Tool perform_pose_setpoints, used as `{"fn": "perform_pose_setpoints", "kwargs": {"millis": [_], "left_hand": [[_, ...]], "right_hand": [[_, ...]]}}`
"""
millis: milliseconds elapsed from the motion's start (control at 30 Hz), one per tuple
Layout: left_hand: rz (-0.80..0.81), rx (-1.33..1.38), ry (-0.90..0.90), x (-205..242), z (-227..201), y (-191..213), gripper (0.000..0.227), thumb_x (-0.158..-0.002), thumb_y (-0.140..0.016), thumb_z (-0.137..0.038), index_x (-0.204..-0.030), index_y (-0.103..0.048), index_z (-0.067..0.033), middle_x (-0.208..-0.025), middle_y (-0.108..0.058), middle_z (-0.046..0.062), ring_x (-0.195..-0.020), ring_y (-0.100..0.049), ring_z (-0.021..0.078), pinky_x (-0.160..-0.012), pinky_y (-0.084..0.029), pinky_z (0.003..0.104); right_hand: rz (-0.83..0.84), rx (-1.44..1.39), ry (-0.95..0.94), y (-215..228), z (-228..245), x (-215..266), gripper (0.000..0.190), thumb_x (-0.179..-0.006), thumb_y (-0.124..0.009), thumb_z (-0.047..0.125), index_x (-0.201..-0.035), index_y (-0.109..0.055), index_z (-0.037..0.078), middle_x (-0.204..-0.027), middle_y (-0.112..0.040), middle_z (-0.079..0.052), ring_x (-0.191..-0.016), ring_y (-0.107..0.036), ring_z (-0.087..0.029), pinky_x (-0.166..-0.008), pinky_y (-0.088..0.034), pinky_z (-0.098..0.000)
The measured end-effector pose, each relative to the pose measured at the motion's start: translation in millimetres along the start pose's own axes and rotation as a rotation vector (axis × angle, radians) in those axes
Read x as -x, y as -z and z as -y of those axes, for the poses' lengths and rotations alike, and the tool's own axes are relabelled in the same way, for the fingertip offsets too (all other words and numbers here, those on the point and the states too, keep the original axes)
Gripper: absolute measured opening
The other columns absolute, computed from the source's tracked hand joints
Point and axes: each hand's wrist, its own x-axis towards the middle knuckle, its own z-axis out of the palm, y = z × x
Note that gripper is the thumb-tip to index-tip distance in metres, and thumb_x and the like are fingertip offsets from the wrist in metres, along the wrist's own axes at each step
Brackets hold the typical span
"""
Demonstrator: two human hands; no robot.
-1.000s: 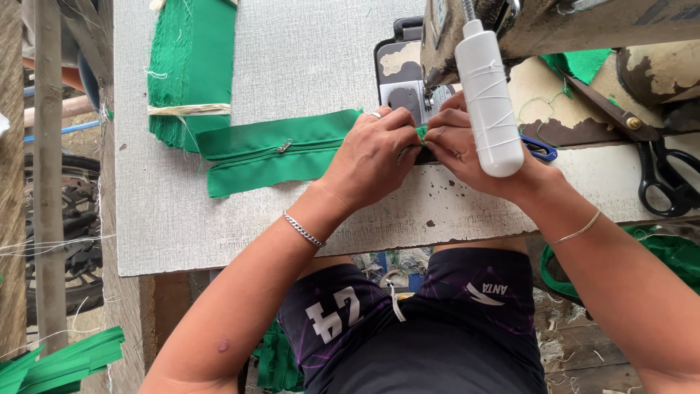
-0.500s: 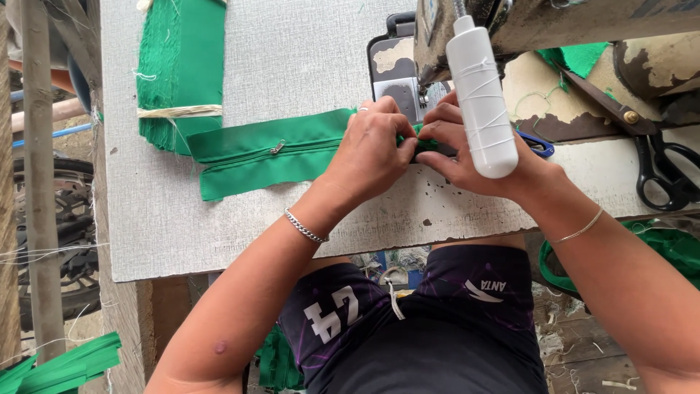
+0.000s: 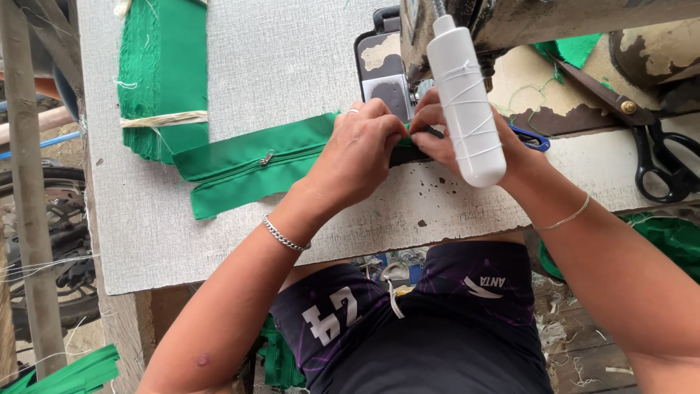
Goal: Manually threading zipper sliders onto green zipper tape at a sewing workstation
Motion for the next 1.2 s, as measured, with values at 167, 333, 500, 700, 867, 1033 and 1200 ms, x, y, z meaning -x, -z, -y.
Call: {"fn": "perform_pose_setpoints", "kwargs": {"millis": [167, 333, 500, 700, 867, 1033, 1200], "left_hand": [[-0.132, 0.054, -0.074, 5, -6, 8, 0.02, -0.102, -0.061, -0.027, -0.118, -0.058, -0.0154, -0.094, -0.059, 0.004, -0.092, -0.064, 0.0335, -0.077, -0.049, 0.044], [-0.273, -0.185, -0.314, 6, -3, 2, 0.014, -0.096, -0.069, -0.027, -0.099, -0.059, -0.0176, -0.097, -0.053, 0.0, -0.092, -0.058, 0.0299, -0.079, -0.044, 0.04], [-0.302, -0.048, -0.334, 5, 9, -12, 0.006, -0.094, -0.071, -0.016, -0.091, -0.066, -0.0177, -0.092, -0.056, -0.002, -0.089, -0.06, 0.0264, -0.073, -0.045, 0.035], [-0.298, 0.049, -0.269, 8, 8, -9, 0.008, -0.088, -0.076, -0.012, -0.09, -0.07, -0.0159, -0.095, -0.06, -0.002, -0.093, -0.061, 0.0259, -0.076, -0.049, 0.036], [-0.3, 0.084, -0.271, 8, 9, -10, 0.009, -0.088, -0.076, -0.011, -0.091, -0.071, -0.0182, -0.094, -0.059, -0.004, -0.093, -0.061, 0.0248, -0.078, -0.049, 0.036], [-0.301, 0.069, -0.296, 8, 10, -10, 0.009, -0.089, -0.076, -0.011, -0.091, -0.071, -0.0181, -0.095, -0.06, -0.003, -0.094, -0.062, 0.0258, -0.079, -0.05, 0.037], [-0.292, 0.015, -0.319, 9, 7, -3, 0.01, -0.09, -0.076, -0.011, -0.091, -0.071, -0.0193, -0.097, -0.063, -0.005, -0.098, -0.064, 0.0223, -0.081, -0.049, 0.035]], "right_hand": [[0.001, -0.336, -0.052, -11, -15, -7, 0.005, -0.091, -0.068, 0.005, -0.095, -0.072, 0.006, -0.105, -0.062, -0.006, -0.085, -0.057, -0.009, -0.072, -0.052, -0.0305], [0.006, -0.484, -0.043, -16, -26, -10, 0.003, -0.089, -0.066, -0.003, -0.091, -0.066, -0.002, -0.103, -0.059, -0.007, -0.083, -0.052, -0.006, -0.073, -0.051, -0.0307], [0.003, -0.535, -0.11, -8, -15, -9, 0.009, -0.085, -0.07, -0.004, -0.092, -0.068, 0.002, -0.1, -0.058, -0.007, -0.088, -0.055, -0.011, -0.087, -0.049, -0.0357], [0.001, -0.301, 0.072, -4, -6, 6, 0.014, -0.096, -0.065, -0.001, -0.11, -0.066, -0.001, -0.103, -0.057, -0.011, -0.106, -0.057, -0.027, -0.104, -0.046, -0.0539], [-0.069, 0.24, 0.303, -10, 0, 31, 0.021, -0.101, -0.06, 0.009, -0.121, -0.067, 0.007, -0.11, -0.056, -0.008, -0.116, -0.054, -0.028, -0.115, -0.042, -0.0528], [-0.114, 0.642, 0.388, -14, -4, 44, 0.028, -0.102, -0.055, 0.016, -0.127, -0.068, 0.013, -0.115, -0.058, -0.005, -0.121, -0.055, -0.026, -0.108, -0.047, -0.049], [-0.062, 0.593, 0.303, -8, -2, 44, 0.037, -0.102, -0.053, 0.018, -0.137, -0.067, 0.022, -0.138, -0.063, -0.001, -0.133, -0.051, -0.02, -0.118, -0.031, -0.0483]]}}
